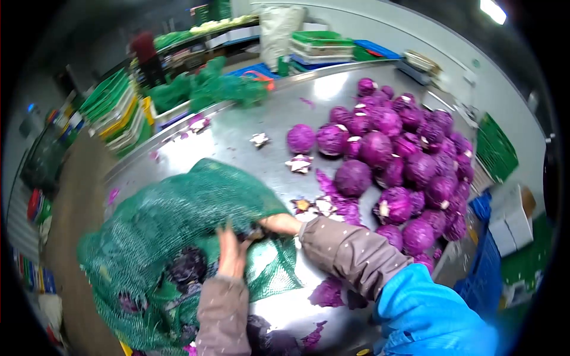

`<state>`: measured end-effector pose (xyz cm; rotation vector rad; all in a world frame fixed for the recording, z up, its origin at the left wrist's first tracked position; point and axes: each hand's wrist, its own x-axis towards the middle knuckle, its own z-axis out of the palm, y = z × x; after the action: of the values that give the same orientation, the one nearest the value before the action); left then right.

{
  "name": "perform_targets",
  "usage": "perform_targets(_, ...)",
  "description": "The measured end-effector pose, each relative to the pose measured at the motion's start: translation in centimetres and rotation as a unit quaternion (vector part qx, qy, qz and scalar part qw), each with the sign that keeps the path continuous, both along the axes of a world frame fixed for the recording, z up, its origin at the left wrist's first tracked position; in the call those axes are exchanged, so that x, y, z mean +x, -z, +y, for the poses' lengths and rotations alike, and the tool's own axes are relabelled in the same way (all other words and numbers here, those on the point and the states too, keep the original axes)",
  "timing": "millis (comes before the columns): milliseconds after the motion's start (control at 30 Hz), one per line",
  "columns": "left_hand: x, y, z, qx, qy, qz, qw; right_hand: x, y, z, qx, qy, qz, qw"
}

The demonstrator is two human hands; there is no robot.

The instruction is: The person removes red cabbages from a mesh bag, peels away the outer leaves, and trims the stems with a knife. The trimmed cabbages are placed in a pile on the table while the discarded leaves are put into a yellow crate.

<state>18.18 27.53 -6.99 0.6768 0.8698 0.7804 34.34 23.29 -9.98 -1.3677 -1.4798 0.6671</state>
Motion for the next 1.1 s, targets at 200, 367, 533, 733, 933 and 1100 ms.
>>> perform_targets(200,-9.6,-9.9,-9.8,0.450,0.060,0.398,0.797,-4.3,-6.9,-5.9,-0.323,-0.106,0.403,0.850)
perform_targets(367,-15.6,-13.1,-15.1,0.676,0.054,0.423,0.601,-11.1,-9.4,-11.1,-0.338,-0.226,0.454,0.793)
perform_targets(533,-21.4,-12.8,-22.9,0.580,-0.037,0.446,0.681,-15.4,-9.9,-16.0,-0.462,-0.302,0.367,0.749)
perform_targets(733,-27.6,-4.5,-30.0,0.294,-0.086,0.456,0.836,-17.6,-6.6,-21.3,-0.253,-0.218,0.074,0.940)
perform_targets(933,-26.0,-4.8,-30.6,0.215,-0.112,0.524,0.817,-18.5,-7.7,-23.7,-0.068,-0.246,-0.082,0.963)
perform_targets(1100,-25.4,-3.5,-29.5,0.280,-0.147,0.495,0.809,-20.0,-9.0,-24.9,-0.001,-0.275,-0.283,0.919)
